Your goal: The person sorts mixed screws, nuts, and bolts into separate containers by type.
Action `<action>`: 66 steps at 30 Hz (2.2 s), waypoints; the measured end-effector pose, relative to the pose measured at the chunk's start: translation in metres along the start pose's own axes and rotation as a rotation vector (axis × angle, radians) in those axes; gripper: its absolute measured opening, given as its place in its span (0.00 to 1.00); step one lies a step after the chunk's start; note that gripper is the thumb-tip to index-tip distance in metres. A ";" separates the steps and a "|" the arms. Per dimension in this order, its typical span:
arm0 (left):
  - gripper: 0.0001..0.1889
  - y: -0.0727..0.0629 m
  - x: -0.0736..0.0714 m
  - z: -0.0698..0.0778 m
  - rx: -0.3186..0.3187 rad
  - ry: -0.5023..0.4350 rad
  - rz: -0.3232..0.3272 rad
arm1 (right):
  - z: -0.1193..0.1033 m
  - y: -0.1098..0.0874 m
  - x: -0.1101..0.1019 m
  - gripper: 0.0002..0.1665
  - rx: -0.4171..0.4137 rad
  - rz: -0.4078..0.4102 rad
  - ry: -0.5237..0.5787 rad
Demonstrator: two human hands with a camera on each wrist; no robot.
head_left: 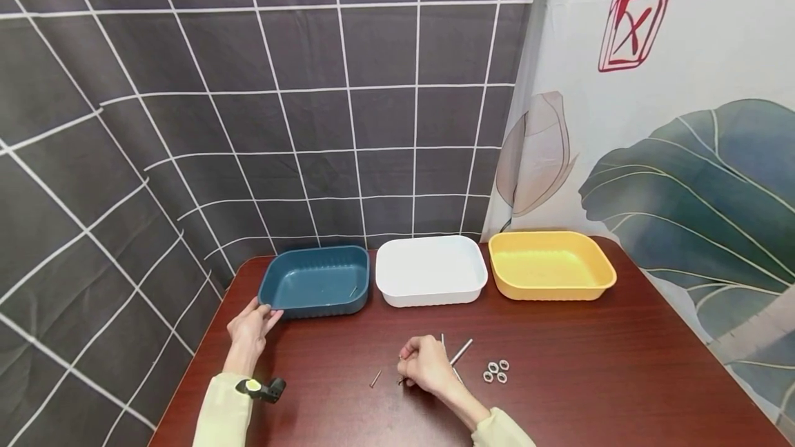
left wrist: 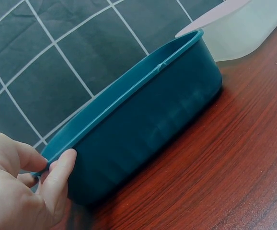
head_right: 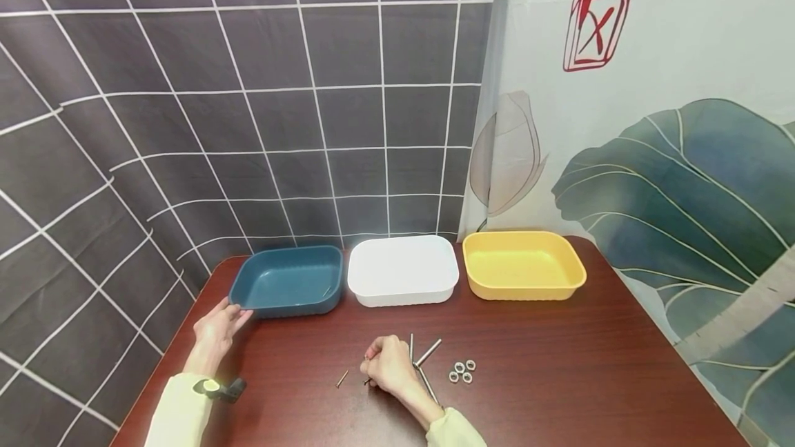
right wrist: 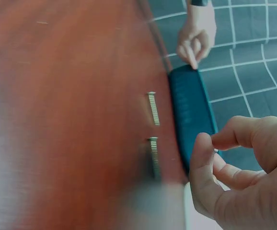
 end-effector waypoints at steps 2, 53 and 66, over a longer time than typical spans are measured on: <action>0.32 -0.001 0.000 0.000 -0.001 0.006 -0.002 | -0.004 0.007 -0.003 0.07 0.005 0.009 0.003; 0.31 -0.003 0.006 -0.008 0.000 0.008 -0.011 | -0.051 0.168 0.026 0.09 0.322 0.186 0.221; 0.34 0.002 0.004 -0.011 -0.004 0.001 -0.004 | -0.051 0.159 0.019 0.04 0.255 0.189 0.322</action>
Point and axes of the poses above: each hand's wrist, its own y-axis towards the middle knuckle, its own x-axis out of the palm, z = x × y, the point moved 3 cm from there along y, towards the middle knuckle, and after that the axes turned 10 degrees about -z, right-handed, at the moved point
